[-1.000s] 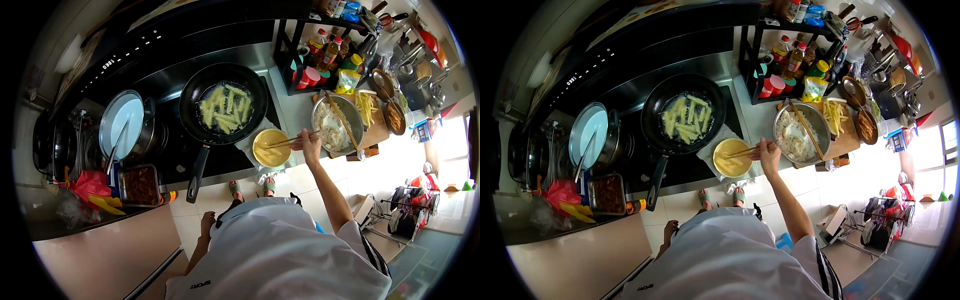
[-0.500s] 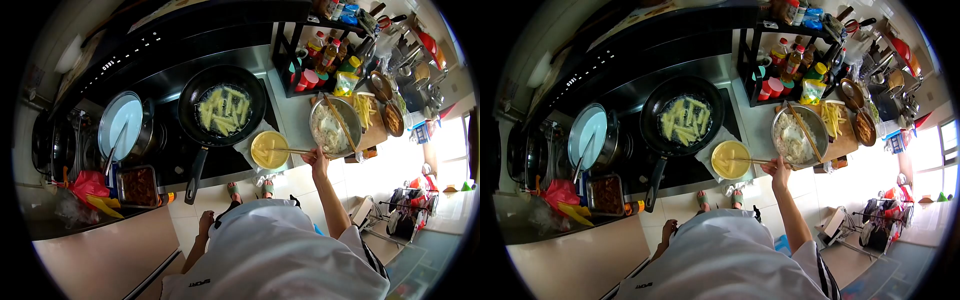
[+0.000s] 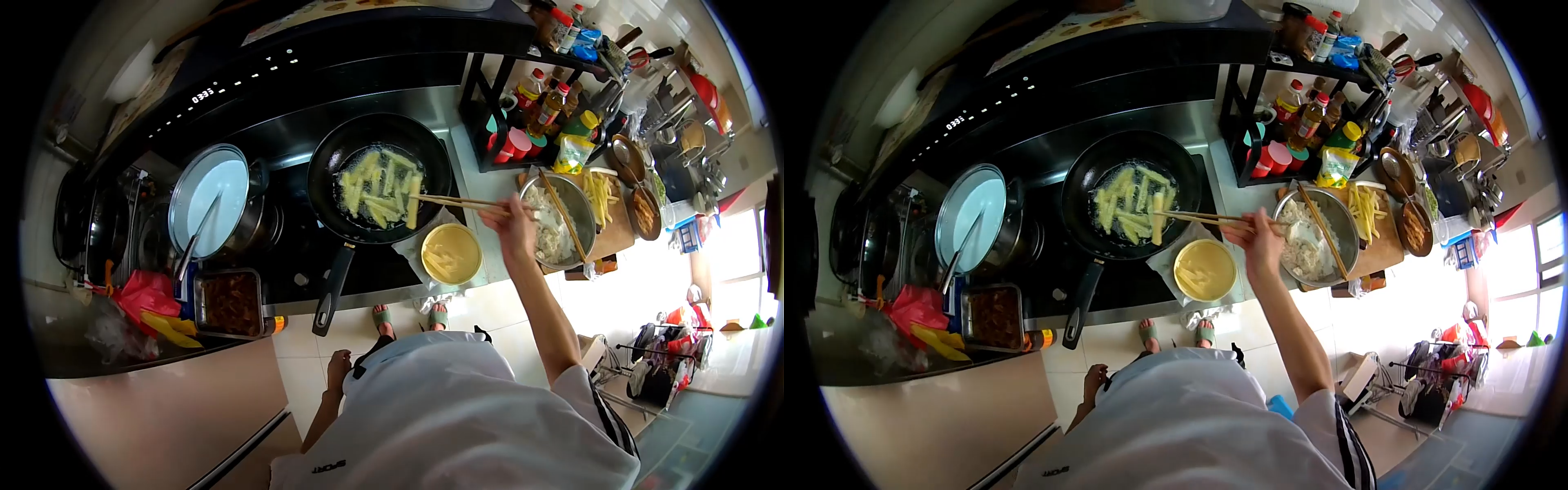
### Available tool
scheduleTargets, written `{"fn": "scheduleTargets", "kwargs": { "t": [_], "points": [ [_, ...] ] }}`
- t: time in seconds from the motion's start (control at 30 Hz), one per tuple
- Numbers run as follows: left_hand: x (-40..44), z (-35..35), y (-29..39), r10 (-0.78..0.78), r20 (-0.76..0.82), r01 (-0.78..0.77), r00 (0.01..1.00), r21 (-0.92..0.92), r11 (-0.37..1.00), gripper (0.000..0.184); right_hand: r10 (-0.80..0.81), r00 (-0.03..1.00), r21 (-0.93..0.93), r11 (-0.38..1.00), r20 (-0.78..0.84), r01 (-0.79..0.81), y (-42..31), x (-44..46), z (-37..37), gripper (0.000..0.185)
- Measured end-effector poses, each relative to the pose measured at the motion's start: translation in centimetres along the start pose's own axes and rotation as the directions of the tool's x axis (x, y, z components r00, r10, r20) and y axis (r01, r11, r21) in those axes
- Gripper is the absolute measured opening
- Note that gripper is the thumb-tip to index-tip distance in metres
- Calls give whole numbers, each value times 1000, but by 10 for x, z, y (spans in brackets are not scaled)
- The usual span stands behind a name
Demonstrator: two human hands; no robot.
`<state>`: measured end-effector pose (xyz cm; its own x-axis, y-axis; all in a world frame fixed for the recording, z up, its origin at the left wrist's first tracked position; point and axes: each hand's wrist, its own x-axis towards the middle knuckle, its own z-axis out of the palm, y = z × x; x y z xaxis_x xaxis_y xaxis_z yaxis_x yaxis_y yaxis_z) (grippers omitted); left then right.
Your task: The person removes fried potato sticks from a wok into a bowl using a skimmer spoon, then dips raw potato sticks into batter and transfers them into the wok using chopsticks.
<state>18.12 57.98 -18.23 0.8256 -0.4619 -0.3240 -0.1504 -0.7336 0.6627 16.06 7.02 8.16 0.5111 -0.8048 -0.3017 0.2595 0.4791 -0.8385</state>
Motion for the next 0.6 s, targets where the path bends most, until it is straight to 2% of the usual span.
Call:
{"fn": "scheduleTargets", "kwargs": {
  "t": [0.2, 0.3, 0.37, 0.47, 0.6],
  "points": [
    [-14, 6, -11, -35, -78, 29, 996, -75, 997, 15, -24, 987, -86, 996, 157, 38, 59, 23, 90, 31],
    [-28, 5, -7, -27, -134, 16, 991, -88, 996, 16, -43, 971, -210, 973, 236, 94, 84, 31, 113, 31],
    [-37, -2, 9, -62, -138, 49, 989, -96, 994, 16, -62, 963, -240, 962, 262, 127, 92, 33, 124, 31],
    [-42, 3, -8, -14, -115, -2, 993, -137, 991, 15, -98, 948, -266, 947, 301, 182, 96, 32, 131, 31],
    [-34, -5, -4, 52, -105, -57, 993, -51, 997, 13, -149, 919, -240, 939, 365, 248, 72, 21, 122, 32]
  ]
}}
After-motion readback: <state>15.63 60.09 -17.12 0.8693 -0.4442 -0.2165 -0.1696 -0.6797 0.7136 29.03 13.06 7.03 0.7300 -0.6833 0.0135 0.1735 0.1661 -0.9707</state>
